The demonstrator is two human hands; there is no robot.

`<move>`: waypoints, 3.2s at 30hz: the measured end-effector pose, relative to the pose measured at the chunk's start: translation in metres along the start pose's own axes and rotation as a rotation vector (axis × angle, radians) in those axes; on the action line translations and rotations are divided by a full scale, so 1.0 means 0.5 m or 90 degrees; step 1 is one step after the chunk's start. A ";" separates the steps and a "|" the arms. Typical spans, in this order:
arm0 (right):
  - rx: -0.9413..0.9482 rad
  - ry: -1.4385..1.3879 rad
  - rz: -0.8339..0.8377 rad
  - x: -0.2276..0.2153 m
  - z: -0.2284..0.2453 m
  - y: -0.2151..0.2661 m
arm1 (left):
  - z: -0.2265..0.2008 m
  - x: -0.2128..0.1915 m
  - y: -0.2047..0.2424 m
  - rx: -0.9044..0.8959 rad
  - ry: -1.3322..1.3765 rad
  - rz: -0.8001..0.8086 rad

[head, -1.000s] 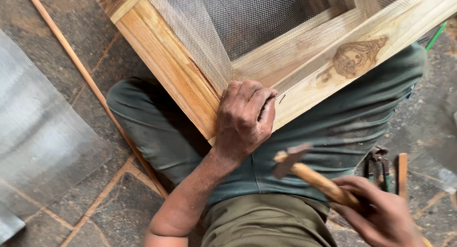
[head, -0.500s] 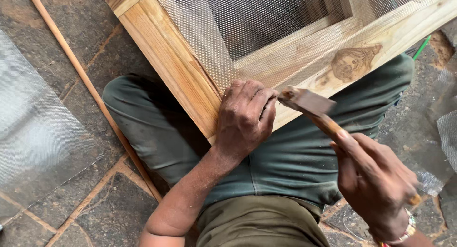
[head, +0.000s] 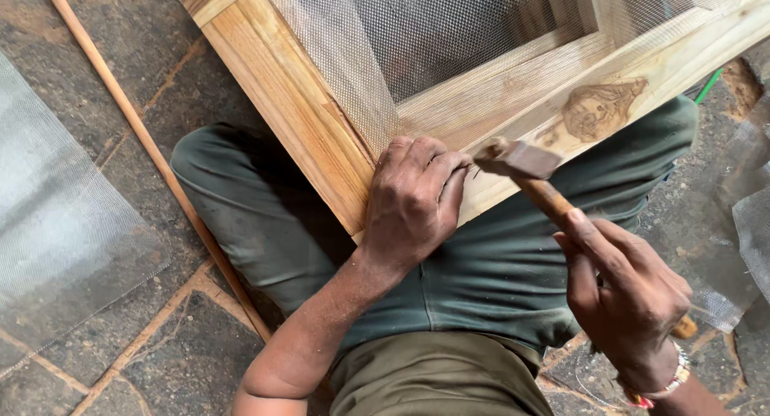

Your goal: The person attaches a mesh screen to a wooden frame by hand, using a hammer to drive nails along the edges. They work systematically around the perimeter, securing the screen in place.

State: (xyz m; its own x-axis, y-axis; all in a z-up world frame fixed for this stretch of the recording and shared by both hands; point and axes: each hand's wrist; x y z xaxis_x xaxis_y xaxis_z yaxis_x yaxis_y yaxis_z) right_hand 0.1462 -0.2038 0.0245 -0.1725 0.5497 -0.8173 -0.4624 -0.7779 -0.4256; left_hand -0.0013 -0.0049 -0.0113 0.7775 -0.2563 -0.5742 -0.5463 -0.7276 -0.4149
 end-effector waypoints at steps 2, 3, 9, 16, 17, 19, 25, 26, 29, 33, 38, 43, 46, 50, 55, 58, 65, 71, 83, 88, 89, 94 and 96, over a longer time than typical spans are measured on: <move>0.006 0.004 -0.007 0.008 0.001 -0.005 | -0.003 -0.006 0.003 0.005 -0.020 0.009; 0.009 0.012 -0.004 0.015 -0.002 -0.010 | -0.004 -0.010 0.007 0.016 -0.033 0.014; -0.004 0.055 0.005 0.013 -0.014 0.011 | 0.005 -0.032 0.016 0.065 -0.069 0.059; 0.029 0.030 -0.049 0.032 -0.023 0.036 | 0.160 -0.010 -0.221 0.065 -0.382 0.106; 0.033 0.025 -0.060 0.041 -0.029 0.035 | 0.176 -0.002 -0.239 0.031 -0.418 0.177; 0.043 0.006 -0.056 0.049 -0.040 0.035 | 0.195 0.011 -0.250 -0.007 -0.468 0.259; -0.003 0.048 0.020 0.039 -0.053 0.028 | 0.216 0.037 -0.234 -0.033 -0.497 0.265; 0.019 0.040 0.010 0.039 -0.049 0.025 | 0.220 0.039 -0.235 -0.027 -0.505 0.256; 0.055 0.028 -0.015 0.040 -0.028 0.017 | 0.219 0.033 -0.238 -0.012 -0.487 0.228; 0.040 0.036 -0.036 0.037 -0.013 0.010 | 0.160 0.005 -0.170 0.137 -0.364 0.180; 0.043 0.035 -0.010 0.022 -0.005 -0.001 | 0.037 -0.029 -0.014 0.110 -0.103 0.263; 0.038 0.048 -0.002 0.019 -0.013 0.006 | 0.028 -0.019 0.019 0.118 -0.128 0.220; 0.028 0.051 -0.008 0.018 -0.018 0.018 | 0.030 -0.017 0.026 0.107 -0.119 0.216; 0.034 0.066 -0.006 0.017 -0.019 0.028 | 0.027 -0.021 0.045 0.126 -0.166 0.198; 0.011 0.074 -0.011 0.010 -0.012 0.012 | 0.007 -0.020 0.064 0.069 -0.118 0.154; 0.013 0.070 -0.002 0.014 -0.006 0.002 | 0.004 -0.020 0.068 0.086 -0.121 0.131; 0.037 0.047 0.003 -0.007 -0.002 0.016 | 0.002 -0.027 0.072 0.164 -0.142 0.102; 0.022 -0.036 -0.034 0.010 -0.002 0.017 | 0.008 -0.040 0.064 0.207 -0.110 0.146; -0.014 -0.019 -0.048 0.027 -0.039 0.055 | 0.010 -0.043 0.063 0.241 -0.148 0.118; 0.042 -0.052 -0.031 0.025 -0.035 0.047 | 0.006 -0.047 0.068 0.217 -0.126 0.110; 0.043 -0.044 -0.017 0.027 -0.032 0.041 | 0.006 -0.048 0.065 0.221 -0.127 0.106; 0.036 -0.065 -0.087 0.024 -0.024 0.029 | 0.006 -0.049 0.064 0.229 -0.128 0.098; 0.041 -0.061 -0.134 0.023 -0.025 0.032 | 0.004 -0.050 0.071 0.222 -0.128 0.098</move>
State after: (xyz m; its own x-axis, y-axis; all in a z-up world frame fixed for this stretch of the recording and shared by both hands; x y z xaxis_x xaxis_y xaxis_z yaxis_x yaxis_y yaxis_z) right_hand 0.1478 -0.2137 0.0037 -0.1464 0.7266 -0.6713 -0.5505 -0.6237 -0.5550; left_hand -0.0406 -0.0229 -0.0132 0.6211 -0.1907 -0.7602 -0.7508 -0.4230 -0.5073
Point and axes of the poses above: each hand's wrist, its own y-axis away from the middle knuckle, its own x-axis out of the palm, z = x × y, and after that the axes turned 12 degrees about -z, right-handed
